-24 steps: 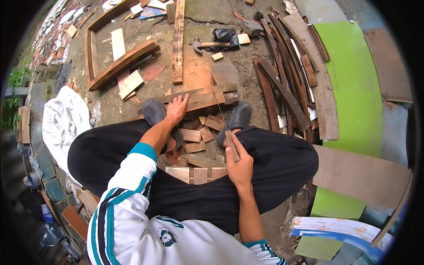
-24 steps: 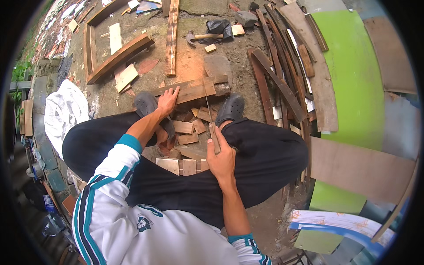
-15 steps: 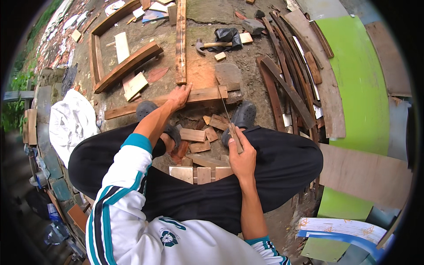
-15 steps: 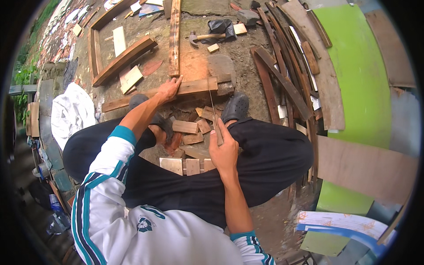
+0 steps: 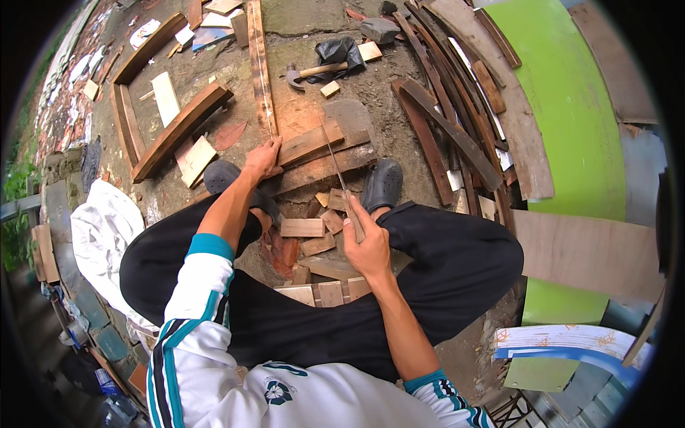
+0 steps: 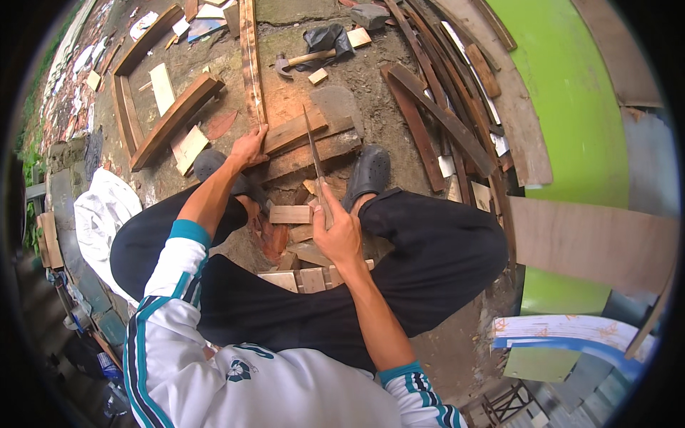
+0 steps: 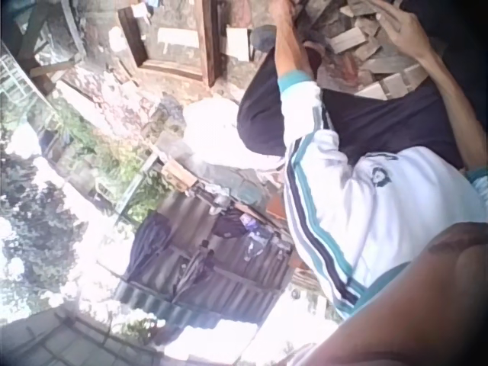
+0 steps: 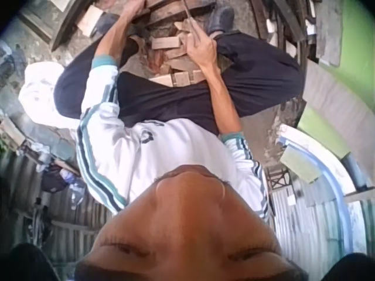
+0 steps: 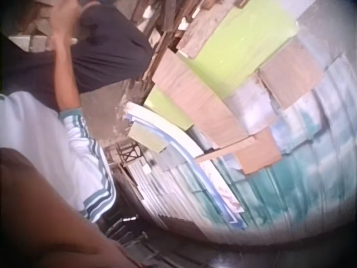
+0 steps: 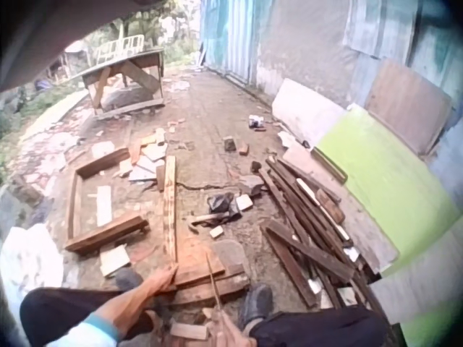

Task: The person sits on the ground and uses a hand saw to cut a small wooden block placed on a larger plank. They repeatedly saw through the wood, adjusting the block's position as needed, and produce small cut pieces that accumulate on the ground.

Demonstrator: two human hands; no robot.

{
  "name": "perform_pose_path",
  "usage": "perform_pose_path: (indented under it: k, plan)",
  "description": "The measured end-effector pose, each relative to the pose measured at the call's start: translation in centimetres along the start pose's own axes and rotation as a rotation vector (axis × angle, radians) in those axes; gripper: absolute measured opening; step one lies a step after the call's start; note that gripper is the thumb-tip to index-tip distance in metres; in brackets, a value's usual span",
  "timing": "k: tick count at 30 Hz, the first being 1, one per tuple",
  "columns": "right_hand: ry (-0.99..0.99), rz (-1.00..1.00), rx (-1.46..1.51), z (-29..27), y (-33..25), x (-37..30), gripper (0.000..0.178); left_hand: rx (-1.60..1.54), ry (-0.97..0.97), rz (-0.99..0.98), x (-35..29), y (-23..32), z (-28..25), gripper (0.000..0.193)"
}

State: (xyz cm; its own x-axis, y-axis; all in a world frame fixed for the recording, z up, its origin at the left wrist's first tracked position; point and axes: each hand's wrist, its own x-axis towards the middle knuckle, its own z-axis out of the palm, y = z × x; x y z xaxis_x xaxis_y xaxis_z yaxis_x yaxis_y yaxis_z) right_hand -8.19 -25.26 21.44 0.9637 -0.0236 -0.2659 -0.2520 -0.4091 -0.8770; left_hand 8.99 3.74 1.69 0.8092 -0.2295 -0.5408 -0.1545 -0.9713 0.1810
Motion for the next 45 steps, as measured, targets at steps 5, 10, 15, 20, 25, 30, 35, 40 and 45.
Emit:
perform_pose_path:
  k: [5, 10, 15, 20, 25, 30, 35, 40, 45]
  plan:
    - [0.001, -0.009, -0.025, 0.3, 0.0, -0.2, 0.045, -0.061, 0.067, -0.044, -0.9, 1.8, -0.4, 0.095]
    - [0.004, -0.032, -0.022, 0.3, -0.4, 0.3, 0.045, -0.077, 0.062, -0.088, -0.9, 1.1, 0.0, 0.088]
    - [0.035, -0.064, -0.020, -0.1, 0.1, -0.6, 0.045, -0.056, -0.037, 0.030, -1.2, 0.1, -1.5, 0.086]
    - [-0.001, -0.016, -0.039, 0.7, 0.9, -0.5, 0.046, -0.038, -0.042, -0.012, -1.9, 0.3, -1.3, 0.087]
    - [-0.043, 0.031, -0.056, -0.4, 1.0, -1.4, 0.046, -0.067, 0.132, -0.028, -3.4, 1.5, 1.7, 0.083]
    - [-0.115, 0.088, -0.019, -1.3, 3.7, -1.6, 0.046, -0.064, 0.290, -0.053, -3.7, 2.9, 3.3, 0.092]
    - [-0.063, 0.092, -0.014, -0.6, 6.0, -1.2, 0.046, -0.164, 0.449, -0.030, -1.1, 6.0, 3.5, 0.097]
    - [-0.106, 0.242, -0.073, 0.0, 6.2, 1.0, 0.044, -0.316, 0.529, -0.132, 2.8, 7.7, 2.5, 0.057]
    - [-0.087, 0.269, 0.015, 1.3, 10.1, 2.0, 0.040, -0.267, 0.699, -0.125, 3.8, 8.3, 3.7, 0.042]
